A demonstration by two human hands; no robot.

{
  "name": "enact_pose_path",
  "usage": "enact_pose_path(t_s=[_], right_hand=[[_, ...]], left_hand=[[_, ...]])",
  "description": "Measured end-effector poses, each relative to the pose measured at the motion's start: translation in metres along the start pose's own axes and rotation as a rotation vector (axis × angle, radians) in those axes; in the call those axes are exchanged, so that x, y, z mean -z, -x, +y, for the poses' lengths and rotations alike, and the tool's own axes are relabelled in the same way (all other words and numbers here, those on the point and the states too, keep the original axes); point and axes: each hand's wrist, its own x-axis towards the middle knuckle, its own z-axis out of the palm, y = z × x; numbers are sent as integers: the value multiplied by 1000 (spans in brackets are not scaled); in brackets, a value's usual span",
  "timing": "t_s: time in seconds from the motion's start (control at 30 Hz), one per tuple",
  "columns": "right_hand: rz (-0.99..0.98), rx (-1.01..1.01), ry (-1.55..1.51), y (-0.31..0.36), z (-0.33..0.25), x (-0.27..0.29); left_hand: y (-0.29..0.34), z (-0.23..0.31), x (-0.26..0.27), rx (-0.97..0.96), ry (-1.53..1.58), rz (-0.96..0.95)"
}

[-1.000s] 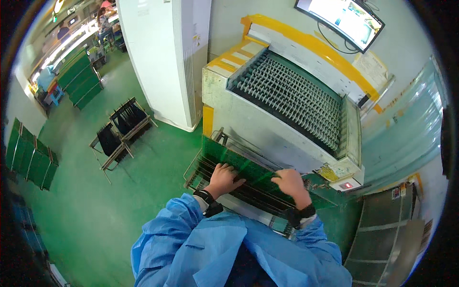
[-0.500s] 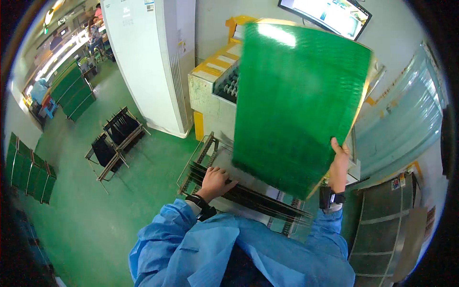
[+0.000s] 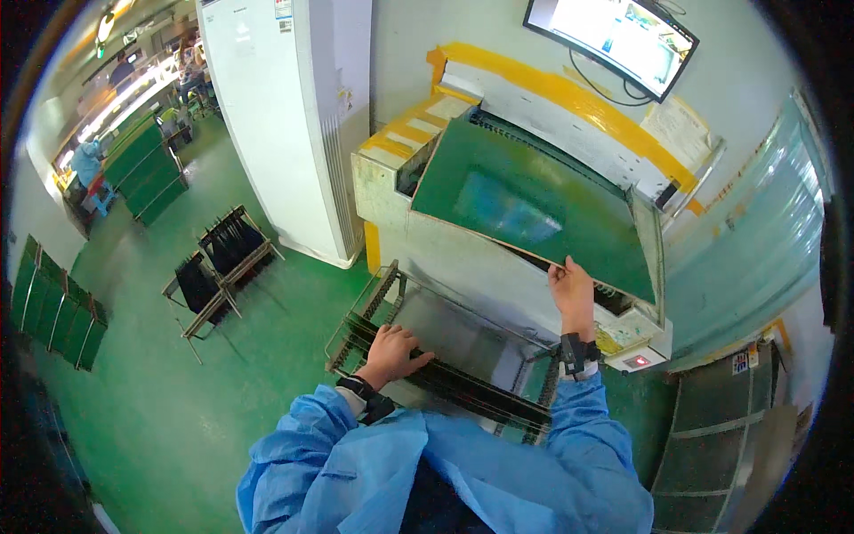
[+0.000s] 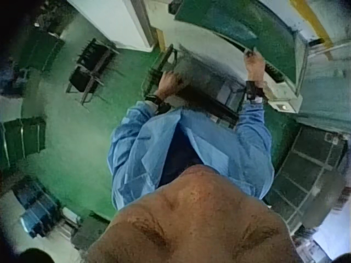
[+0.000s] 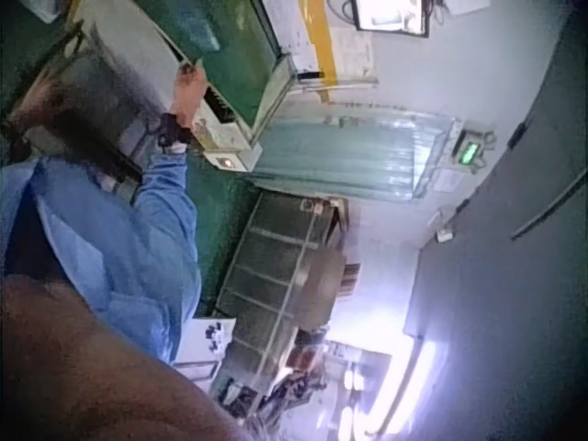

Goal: Feeding printed circuit boards into a processing machine from a stack on a cart.

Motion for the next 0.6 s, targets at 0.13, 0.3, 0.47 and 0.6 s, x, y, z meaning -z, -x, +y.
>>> enact_pose_path(t_s=[0.13,0.3,0.47,0.6], right_hand=[[-6,4,-35,-22,15,8],[0,-4,-94,-42,28,-4],[69,-2,-73,-79,44,2],[30,-17,-92,-108,51,16]], left_hand=[[-6,0,2,34,39,-20],[-12,2,6,59,57,-89],[-15,-2,-1,27,54,-8],[-18,-1,0,26,67,1]])
